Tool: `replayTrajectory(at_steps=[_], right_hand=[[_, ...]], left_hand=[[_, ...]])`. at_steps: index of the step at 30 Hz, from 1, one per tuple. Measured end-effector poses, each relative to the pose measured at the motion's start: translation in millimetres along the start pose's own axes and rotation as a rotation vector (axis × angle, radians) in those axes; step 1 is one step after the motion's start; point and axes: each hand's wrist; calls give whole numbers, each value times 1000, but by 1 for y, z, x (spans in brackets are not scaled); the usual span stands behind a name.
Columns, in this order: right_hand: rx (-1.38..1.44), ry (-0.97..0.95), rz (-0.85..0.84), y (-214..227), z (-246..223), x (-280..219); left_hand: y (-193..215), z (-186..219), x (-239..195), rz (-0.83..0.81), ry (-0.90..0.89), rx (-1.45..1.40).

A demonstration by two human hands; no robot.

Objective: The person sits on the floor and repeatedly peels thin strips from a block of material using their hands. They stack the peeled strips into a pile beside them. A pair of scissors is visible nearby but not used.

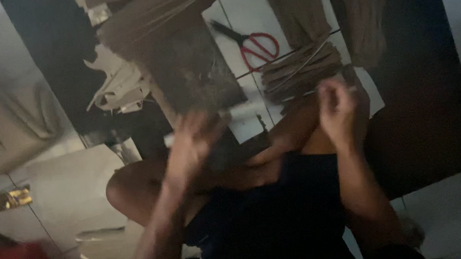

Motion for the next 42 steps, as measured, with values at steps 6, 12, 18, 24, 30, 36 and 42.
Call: replayTrajectory(at_steps=[6, 12, 18, 24, 30, 36, 42], right_hand=[[62, 265, -376, -7, -101, -10], [-115, 434, -394, -8, -136, 11], [-87, 409, -467, -9, -136, 18], [-114, 427, -470, -2, -136, 21], [-343, 635, -441, 0, -128, 20], [2, 379, -374, -11, -114, 13], [632, -158, -341, -56, -103, 1]], left_hand=[[12, 55, -25, 44, 156, -10], [9, 63, -3, 216, 191, -181], [-9, 60, 11, 211, 196, -236], [-9, 54, 6, 178, 138, -274], [-13, 54, 2, 112, 69, -81], [-13, 55, 10, 40, 53, -188], [-22, 72, 33, 111, 121, -176]])
Point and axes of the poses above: each hand's wrist, its own x-axis towards the middle knuckle, its own y-axis out of the back of the hand, z = x × y, and after that the axes turned 12 degrees about -z, right-handed
